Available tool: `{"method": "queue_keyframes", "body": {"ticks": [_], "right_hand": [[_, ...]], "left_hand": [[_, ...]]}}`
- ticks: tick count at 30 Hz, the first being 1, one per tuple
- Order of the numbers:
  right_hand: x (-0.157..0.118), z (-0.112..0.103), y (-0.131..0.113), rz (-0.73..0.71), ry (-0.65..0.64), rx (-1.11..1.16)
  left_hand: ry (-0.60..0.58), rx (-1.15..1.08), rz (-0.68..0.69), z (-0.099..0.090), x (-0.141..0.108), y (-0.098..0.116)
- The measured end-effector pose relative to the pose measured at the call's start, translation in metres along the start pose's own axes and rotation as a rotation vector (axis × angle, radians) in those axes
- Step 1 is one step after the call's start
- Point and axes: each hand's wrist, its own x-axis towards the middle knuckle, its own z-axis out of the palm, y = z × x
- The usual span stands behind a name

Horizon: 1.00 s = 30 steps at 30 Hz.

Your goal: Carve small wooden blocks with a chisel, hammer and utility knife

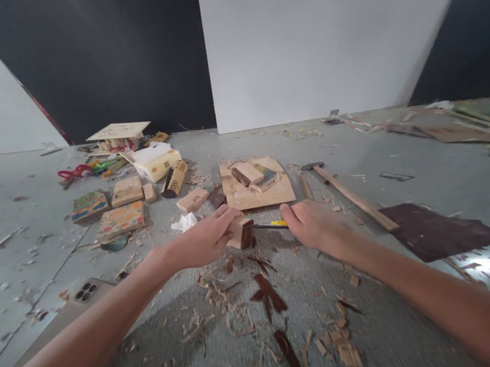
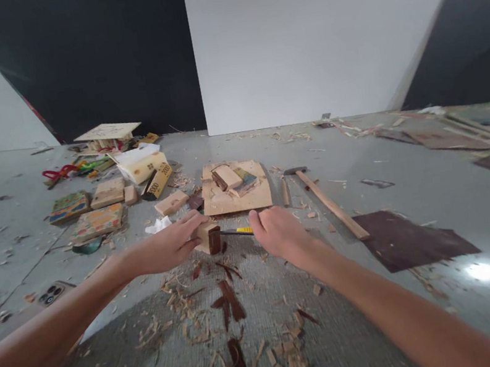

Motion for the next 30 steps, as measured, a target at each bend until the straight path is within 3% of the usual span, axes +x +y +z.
{"method": "queue_keyframes", "body": {"ticks": [13,16,18,21,25,27,30], "right_hand": [[-0.006,0.007,-0.012,0.038,-0.132,-0.284],[-0.007,0.005,-0.009,-0.006,-0.186,-0.212],[-0.008,-0.002,-0.003,-0.032,-0.302,-0.102],[-0.009,-0.020,0.011,-0.062,-0.454,0.105],[-0.013,-0.044,0.022,-0.191,-0.541,0.191],[-0.017,-0.049,0.020,-0.274,-0.548,0.185],[-0.025,-0.046,0.015,-0.386,-0.431,0.167]], "left_hand": [[0.038,0.001,0.049,0.001,0.002,0.000],[0.015,-0.013,0.019,-0.001,0.001,-0.002],[0.006,-0.012,0.002,-0.003,0.000,-0.002],[0.010,-0.001,0.014,-0.008,-0.002,-0.001],[0.019,-0.033,0.090,-0.012,-0.003,-0.002],[0.020,-0.050,0.112,-0.013,-0.003,-0.004],[-0.003,-0.082,0.082,-0.013,-0.002,-0.007]]}}
